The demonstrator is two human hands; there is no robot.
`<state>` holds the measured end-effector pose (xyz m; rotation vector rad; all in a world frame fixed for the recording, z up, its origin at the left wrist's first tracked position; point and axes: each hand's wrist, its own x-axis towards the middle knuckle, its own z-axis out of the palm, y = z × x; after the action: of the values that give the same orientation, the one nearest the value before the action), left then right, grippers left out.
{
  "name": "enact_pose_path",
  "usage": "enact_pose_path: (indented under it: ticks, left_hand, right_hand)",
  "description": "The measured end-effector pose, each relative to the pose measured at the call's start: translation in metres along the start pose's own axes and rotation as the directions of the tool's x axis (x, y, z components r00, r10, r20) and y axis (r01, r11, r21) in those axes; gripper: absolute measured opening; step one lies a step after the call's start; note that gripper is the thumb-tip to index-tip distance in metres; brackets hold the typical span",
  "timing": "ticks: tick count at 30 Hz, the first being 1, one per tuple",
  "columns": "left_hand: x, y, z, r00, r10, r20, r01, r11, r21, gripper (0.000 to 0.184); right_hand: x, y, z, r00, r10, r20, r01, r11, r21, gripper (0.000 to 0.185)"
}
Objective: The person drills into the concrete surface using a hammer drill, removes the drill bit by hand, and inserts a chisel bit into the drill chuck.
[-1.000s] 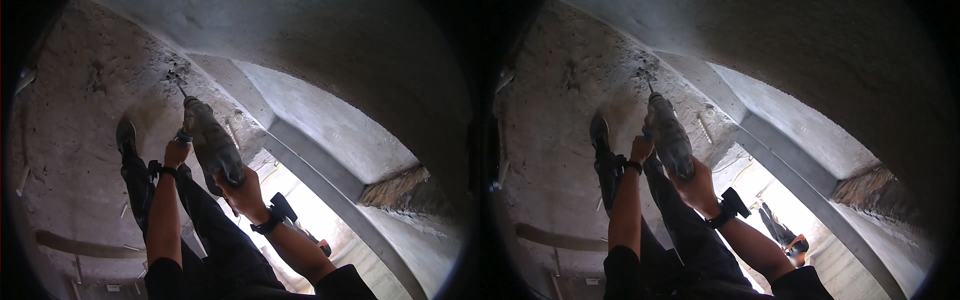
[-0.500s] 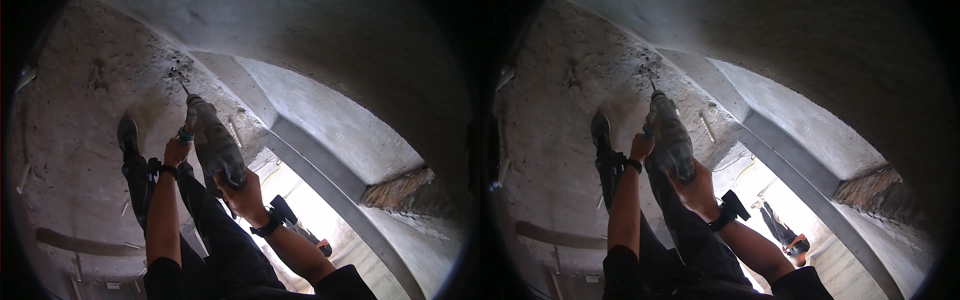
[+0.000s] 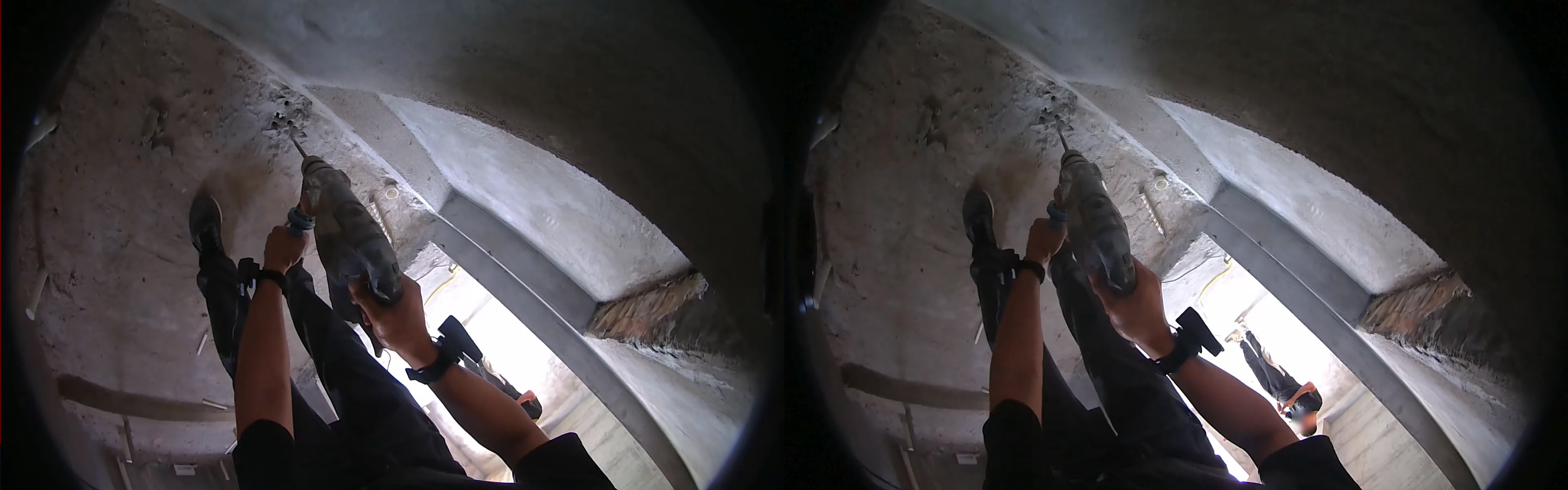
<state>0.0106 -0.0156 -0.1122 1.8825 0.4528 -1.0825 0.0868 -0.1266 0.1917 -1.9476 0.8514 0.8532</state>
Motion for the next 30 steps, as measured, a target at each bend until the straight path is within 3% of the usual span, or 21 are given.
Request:
enact_pose_path:
  ticks: [3,5,9,11,15,18,23,25,28,30]
  left_hand:
    - [0.016,-0.025,0.017,0.983,0.184,0.003,-0.182,0.974,0.136,0.033]
    - [-0.008,0.012,-0.012,0.999,0.009,0.049,-0.008,1.000,-0.022,0.035]
    - [0.007,-0.018,0.020,0.999,0.028,0.028,-0.028,0.999,0.022,0.037]
    - [0.000,-0.011,0.010,0.997,-0.076,0.032,0.078,0.995,-0.065,0.040]
    - [-0.004,-0.004,0.002,0.998,-0.055,-0.013,0.054,0.996,-0.065,0.043]
    - [0.018,-0.033,0.027,0.990,0.138,-0.014,-0.137,0.989,0.060,0.044]
    - [0.006,-0.017,0.016,1.000,0.025,0.019,-0.025,0.999,0.032,0.042]
    - [0.009,-0.015,0.015,0.997,0.070,-0.010,-0.070,0.996,0.056,0.040]
    - [0.007,-0.012,0.011,0.987,0.150,-0.052,-0.144,0.984,0.109,0.037]
    - [0.012,-0.004,0.006,1.000,0.021,0.006,-0.021,0.994,0.111,0.034]
  right_hand:
    - [0.002,-0.007,0.000,1.000,0.022,-0.007,-0.022,1.000,0.014,0.028]
    - [-0.003,-0.005,0.001,0.999,0.038,-0.012,-0.038,0.999,0.005,0.029]
    - [-0.007,0.001,-0.002,0.999,0.037,-0.008,-0.037,0.998,-0.044,0.029]
    - [-0.007,0.004,0.000,0.999,0.038,0.001,-0.038,0.998,-0.047,0.029]
    - [-0.004,0.001,0.004,0.999,0.036,-0.009,-0.037,0.999,-0.014,0.030]
    - [-0.001,-0.006,0.001,1.000,0.025,-0.013,-0.026,0.999,-0.044,0.030]
    - [-0.003,-0.001,-0.001,0.998,0.055,-0.008,-0.055,0.997,-0.056,0.031]
    - [-0.002,0.003,-0.001,1.000,-0.002,0.006,0.002,1.000,0.008,0.027]
    - [0.005,0.000,-0.001,0.999,0.040,0.027,-0.043,0.991,0.129,0.023]
    - [0.009,-0.013,-0.006,0.997,0.064,0.033,-0.066,0.994,0.082,0.022]
